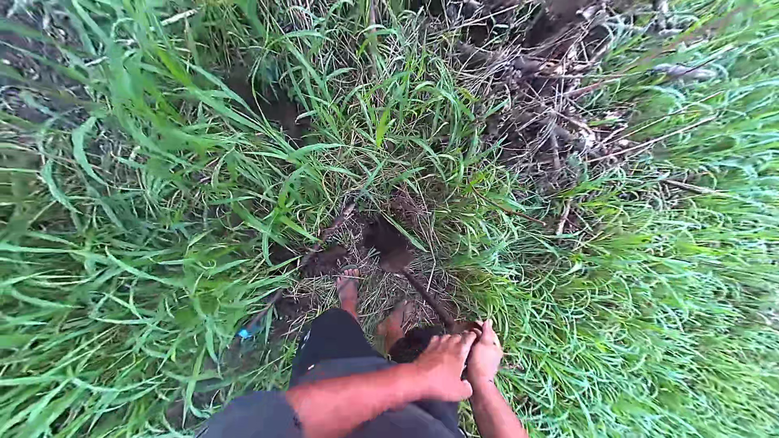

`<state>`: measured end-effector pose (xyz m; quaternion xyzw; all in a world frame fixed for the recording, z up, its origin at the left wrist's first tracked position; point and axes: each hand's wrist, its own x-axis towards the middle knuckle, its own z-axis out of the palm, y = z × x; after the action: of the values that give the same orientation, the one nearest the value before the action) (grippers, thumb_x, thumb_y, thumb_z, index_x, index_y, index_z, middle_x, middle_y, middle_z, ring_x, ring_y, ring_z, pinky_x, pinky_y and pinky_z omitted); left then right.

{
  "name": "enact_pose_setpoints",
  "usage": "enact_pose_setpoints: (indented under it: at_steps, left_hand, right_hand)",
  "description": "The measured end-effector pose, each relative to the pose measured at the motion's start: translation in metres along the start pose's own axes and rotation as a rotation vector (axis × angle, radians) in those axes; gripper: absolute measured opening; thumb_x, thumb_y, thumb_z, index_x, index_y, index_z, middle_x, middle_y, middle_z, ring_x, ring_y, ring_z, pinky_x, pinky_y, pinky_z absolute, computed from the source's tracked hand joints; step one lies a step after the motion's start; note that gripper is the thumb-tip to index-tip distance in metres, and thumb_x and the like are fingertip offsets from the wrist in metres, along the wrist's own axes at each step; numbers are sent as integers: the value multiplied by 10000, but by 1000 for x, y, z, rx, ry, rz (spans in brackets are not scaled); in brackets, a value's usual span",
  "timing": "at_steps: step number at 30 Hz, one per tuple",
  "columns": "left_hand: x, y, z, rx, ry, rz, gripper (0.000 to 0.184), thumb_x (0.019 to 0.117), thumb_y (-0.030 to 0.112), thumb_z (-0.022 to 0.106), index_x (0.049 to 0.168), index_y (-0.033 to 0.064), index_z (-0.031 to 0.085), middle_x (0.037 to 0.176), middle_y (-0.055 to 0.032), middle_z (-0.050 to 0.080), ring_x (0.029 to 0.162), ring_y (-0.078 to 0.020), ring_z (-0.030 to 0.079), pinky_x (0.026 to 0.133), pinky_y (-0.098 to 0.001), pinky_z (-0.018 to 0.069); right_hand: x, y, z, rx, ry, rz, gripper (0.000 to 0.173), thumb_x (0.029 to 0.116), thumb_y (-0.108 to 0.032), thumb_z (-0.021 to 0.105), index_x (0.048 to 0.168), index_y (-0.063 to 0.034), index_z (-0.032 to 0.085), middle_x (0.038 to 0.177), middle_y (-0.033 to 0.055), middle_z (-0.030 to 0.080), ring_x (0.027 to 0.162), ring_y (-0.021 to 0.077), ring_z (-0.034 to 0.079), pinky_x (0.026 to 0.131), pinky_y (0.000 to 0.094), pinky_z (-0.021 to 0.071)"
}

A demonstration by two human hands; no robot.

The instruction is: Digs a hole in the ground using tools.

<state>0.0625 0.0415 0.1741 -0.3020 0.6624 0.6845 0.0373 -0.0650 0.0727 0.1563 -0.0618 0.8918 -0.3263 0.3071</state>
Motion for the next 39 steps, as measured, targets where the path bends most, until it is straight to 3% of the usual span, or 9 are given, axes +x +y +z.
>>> enact_pose_setpoints:
  at_steps: [4,6,8,12,18,24,27,29,39]
  left_hand:
    - [15,16,13,138,119,-185,843,871,146,710,1607,87,303,1437,-148,594,1341,-300,553,1196,-543,332]
    - [24,21,12,186,146,-266,661,923,202,641,1536,92,420,1327,-131,664,1259,-287,611,1167,-521,378]
    - [34,25,17,251,171,-304,484,958,331,578,1387,109,566,1222,-101,708,1186,-265,648,1132,-529,411]
    - [46,34,32,288,165,-372,441,969,398,628,1279,84,637,1116,-130,730,1097,-302,685,1059,-567,473]
    - [54,65,39,292,111,-417,308,927,273,684,1172,87,684,1048,-141,724,1026,-335,693,906,-609,536]
    - [101,40,5,217,148,-260,264,896,287,727,1080,99,708,940,-81,722,886,-244,699,823,-554,567]
    - [107,37,0,190,157,-281,278,914,336,728,1057,99,700,890,-64,698,825,-202,675,788,-500,564]
    - [106,32,7,214,168,-291,302,912,361,727,1059,99,695,882,-64,698,815,-200,678,780,-498,568]
    - [111,31,53,219,136,-364,375,894,378,739,1118,79,714,1003,-115,742,967,-268,722,897,-559,575]
  right_hand:
    - [25,-6,-24,-194,-377,-166,474,1073,-412,457,1140,-6,691,1006,137,705,915,223,678,828,462,570]
    - [39,-11,-32,-322,-468,-305,477,1041,-404,515,1296,-30,666,1326,139,658,1222,244,628,1041,488,515]
    - [50,-10,-37,-362,-519,-477,547,1040,-373,497,1470,-37,535,1578,157,457,1435,260,473,1181,476,413]
    - [52,-2,-47,-332,-594,-572,401,1089,-253,416,1340,-64,665,1244,75,729,1171,170,679,1063,423,528]
    - [53,-18,-73,-405,-598,-502,414,1099,-276,360,1332,-120,664,1049,38,759,980,182,723,919,464,582]
    - [95,-56,-49,-526,-666,-406,429,1104,-332,356,1281,-114,681,1126,94,752,1097,272,706,992,543,544]
    - [107,-78,-43,-515,-777,-337,608,1054,-572,395,1048,-68,734,1025,172,732,1012,351,698,897,624,536]
    - [109,-81,-37,-489,-821,-283,749,1018,-705,324,1097,-78,727,1072,190,718,1046,364,682,906,643,524]
    - [111,-43,-53,-593,-624,-295,612,1072,-571,280,1168,-144,707,1067,114,738,1046,301,704,883,593,549]
